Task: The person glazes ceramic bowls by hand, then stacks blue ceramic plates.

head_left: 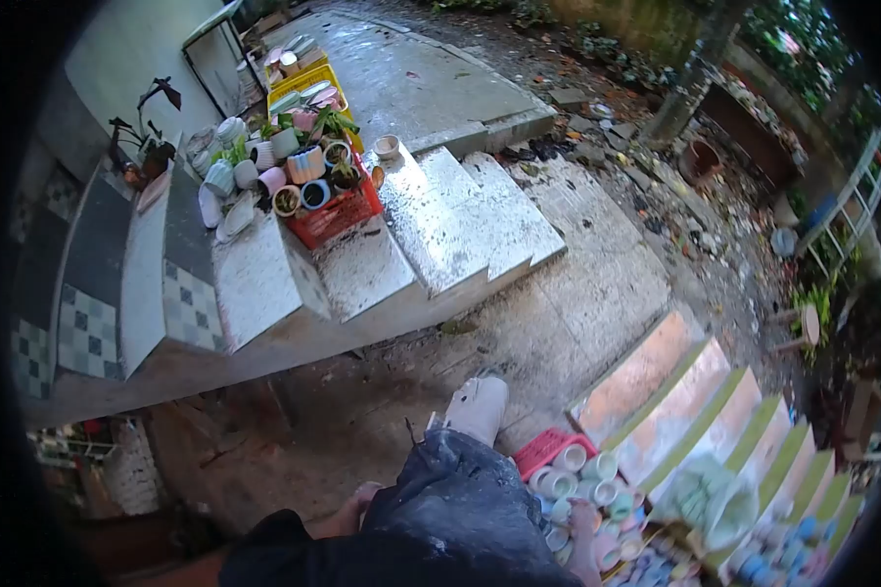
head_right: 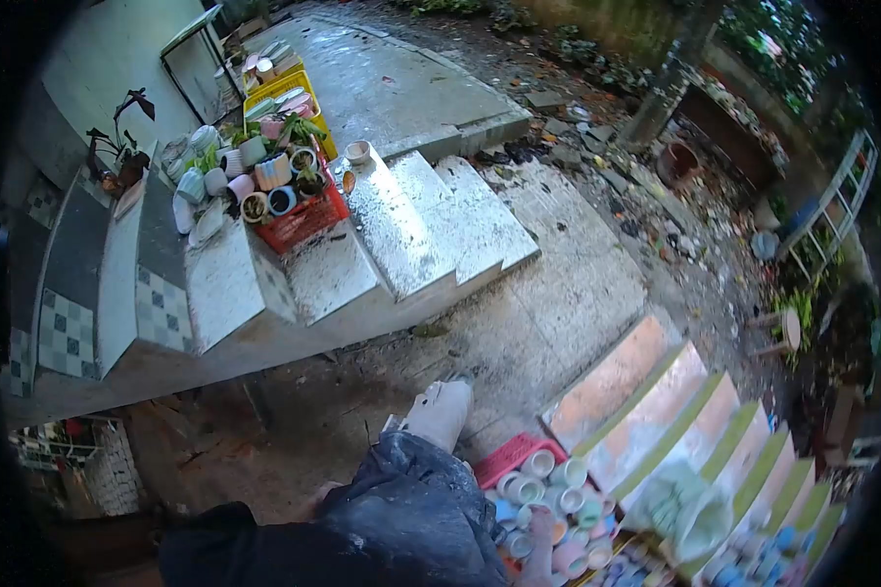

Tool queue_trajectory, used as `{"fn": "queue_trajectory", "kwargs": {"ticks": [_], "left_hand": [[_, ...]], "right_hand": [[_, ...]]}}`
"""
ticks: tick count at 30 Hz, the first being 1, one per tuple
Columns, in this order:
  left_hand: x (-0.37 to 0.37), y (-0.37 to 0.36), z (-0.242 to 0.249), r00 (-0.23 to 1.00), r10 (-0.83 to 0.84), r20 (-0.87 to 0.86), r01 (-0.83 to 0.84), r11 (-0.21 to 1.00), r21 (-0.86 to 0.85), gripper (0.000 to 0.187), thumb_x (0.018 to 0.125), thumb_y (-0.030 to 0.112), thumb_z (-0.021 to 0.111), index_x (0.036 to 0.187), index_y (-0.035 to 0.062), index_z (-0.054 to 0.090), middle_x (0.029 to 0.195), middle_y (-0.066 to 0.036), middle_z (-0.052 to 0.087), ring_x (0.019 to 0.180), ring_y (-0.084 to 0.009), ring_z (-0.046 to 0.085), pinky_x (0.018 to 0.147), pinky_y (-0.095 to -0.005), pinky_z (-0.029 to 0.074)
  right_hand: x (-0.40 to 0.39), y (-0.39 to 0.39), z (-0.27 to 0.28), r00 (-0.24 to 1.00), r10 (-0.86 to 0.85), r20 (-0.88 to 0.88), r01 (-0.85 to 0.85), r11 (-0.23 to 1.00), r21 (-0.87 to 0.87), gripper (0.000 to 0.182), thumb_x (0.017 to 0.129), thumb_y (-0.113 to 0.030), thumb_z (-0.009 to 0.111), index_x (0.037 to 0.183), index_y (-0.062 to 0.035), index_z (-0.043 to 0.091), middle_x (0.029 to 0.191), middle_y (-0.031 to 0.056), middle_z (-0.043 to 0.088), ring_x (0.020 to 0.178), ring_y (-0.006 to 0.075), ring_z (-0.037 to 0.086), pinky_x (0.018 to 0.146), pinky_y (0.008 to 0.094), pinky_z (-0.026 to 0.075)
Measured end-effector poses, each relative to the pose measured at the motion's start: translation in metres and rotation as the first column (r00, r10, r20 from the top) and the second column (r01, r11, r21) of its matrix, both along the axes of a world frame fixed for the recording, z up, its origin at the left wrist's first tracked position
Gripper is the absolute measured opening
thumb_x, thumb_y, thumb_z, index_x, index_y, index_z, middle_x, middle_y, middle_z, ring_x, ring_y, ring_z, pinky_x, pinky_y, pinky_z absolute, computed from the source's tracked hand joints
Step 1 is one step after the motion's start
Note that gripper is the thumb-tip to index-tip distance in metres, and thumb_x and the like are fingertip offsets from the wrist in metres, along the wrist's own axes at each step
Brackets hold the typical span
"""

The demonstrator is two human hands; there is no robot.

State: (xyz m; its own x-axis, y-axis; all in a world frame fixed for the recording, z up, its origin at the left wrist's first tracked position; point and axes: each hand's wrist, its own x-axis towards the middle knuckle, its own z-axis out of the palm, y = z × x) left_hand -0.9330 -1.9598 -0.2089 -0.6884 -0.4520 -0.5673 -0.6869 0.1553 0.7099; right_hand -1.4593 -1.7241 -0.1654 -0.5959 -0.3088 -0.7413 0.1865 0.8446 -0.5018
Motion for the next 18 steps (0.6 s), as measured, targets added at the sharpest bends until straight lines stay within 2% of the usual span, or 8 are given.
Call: {"fn": "queue_trajectory", "kwargs": {"ticks": [4,7,9,10,11,12,13,18], "left_hand": [[-0.133,-0.080,-0.037,0.883,0.339,0.325,-0.456,0.782,0.424,0.024,0.074,0.026,0.059,0.082,0.0045,0.067,0.075,-0.009,0.066,0.072,-0.0192,0.065,0.065,-0.0340,0.052],[-0.223,-0.182,-0.069,0.922,0.315,0.225,-0.383,0.826,0.414,0.024,0.075,0.026,0.058,0.081,0.0044,0.066,0.074,-0.009,0.066,0.071,-0.0196,0.065,0.064,-0.0346,0.052],[-0.267,-0.262,-0.106,0.994,0.108,0.005,-0.108,0.990,0.088,0.024,0.075,0.027,0.058,0.080,0.0043,0.066,0.073,-0.009,0.065,0.071,-0.0199,0.065,0.063,-0.0351,0.051],[-0.314,-0.329,-0.022,0.819,0.496,0.287,-0.571,0.749,0.336,0.026,0.078,0.028,0.055,0.080,0.0045,0.066,0.070,-0.010,0.064,0.068,-0.0186,0.064,0.061,-0.0347,0.051],[-0.342,-0.378,-0.003,0.671,0.678,0.301,-0.734,0.664,0.141,0.030,0.082,0.031,0.052,0.083,0.0047,0.066,0.070,-0.009,0.064,0.065,-0.0180,0.063,0.058,-0.0333,0.051],[-0.367,-0.430,0.034,0.611,0.781,0.126,-0.786,0.618,-0.020,0.029,0.086,0.030,0.050,0.086,0.0045,0.065,0.072,-0.008,0.064,0.065,-0.0163,0.062,0.059,-0.0316,0.051],[-0.387,-0.479,0.070,0.518,0.855,-0.014,-0.848,0.516,0.119,0.024,0.087,0.025,0.052,0.092,0.0042,0.064,0.077,-0.007,0.065,0.070,-0.0156,0.063,0.062,-0.0309,0.050],[-0.423,-0.657,0.146,0.436,0.893,-0.110,-0.886,0.448,0.117,0.017,0.090,0.015,0.052,0.097,0.0022,0.061,0.079,-0.004,0.063,0.071,-0.0122,0.059,0.064,-0.0279,0.048]], "right_hand": [[-0.157,-0.095,-0.066,0.980,-0.123,-0.154,0.093,0.977,-0.191,0.020,0.079,-0.010,0.060,0.095,0.0004,0.063,0.072,0.0103,0.063,0.057,0.0185,0.059,0.049,0.0326,0.050],[-0.222,-0.211,-0.032,0.984,-0.179,-0.002,0.178,0.979,0.101,0.015,0.080,-0.012,0.057,0.088,-0.0015,0.064,0.068,0.0093,0.060,0.059,0.0188,0.062,0.043,0.0322,0.051],[-0.274,-0.275,-0.020,0.993,-0.122,0.006,0.118,0.974,0.193,0.020,0.080,-0.017,0.060,0.091,-0.0001,0.064,0.074,0.0104,0.064,0.064,0.0224,0.063,0.052,0.0344,0.053],[-0.297,-0.300,-0.010,0.999,0.034,-0.009,-0.031,0.968,0.249,0.020,0.080,-0.016,0.059,0.089,0.0005,0.064,0.074,0.0117,0.064,0.061,0.0223,0.063,0.052,0.0351,0.053],[-0.311,-0.330,0.005,0.984,0.179,-0.008,-0.169,0.939,0.298,0.019,0.080,-0.016,0.058,0.088,0.0011,0.064,0.074,0.0130,0.064,0.058,0.0221,0.062,0.052,0.0358,0.052],[-0.325,-0.362,0.022,0.947,0.320,-0.006,-0.299,0.890,0.344,0.019,0.080,-0.015,0.058,0.086,0.0018,0.063,0.074,0.0144,0.065,0.055,0.0220,0.062,0.052,0.0365,0.052],[-0.337,-0.397,0.030,0.919,0.393,0.006,-0.371,0.863,0.343,0.019,0.080,-0.015,0.058,0.086,0.0018,0.063,0.074,0.0144,0.065,0.055,0.0221,0.062,0.053,0.0365,0.052],[-0.400,-0.599,0.017,0.866,0.496,0.065,-0.494,0.827,0.268,0.020,0.080,-0.016,0.058,0.085,0.0021,0.064,0.075,0.0145,0.065,0.057,0.0225,0.062,0.054,0.0365,0.052]]}}
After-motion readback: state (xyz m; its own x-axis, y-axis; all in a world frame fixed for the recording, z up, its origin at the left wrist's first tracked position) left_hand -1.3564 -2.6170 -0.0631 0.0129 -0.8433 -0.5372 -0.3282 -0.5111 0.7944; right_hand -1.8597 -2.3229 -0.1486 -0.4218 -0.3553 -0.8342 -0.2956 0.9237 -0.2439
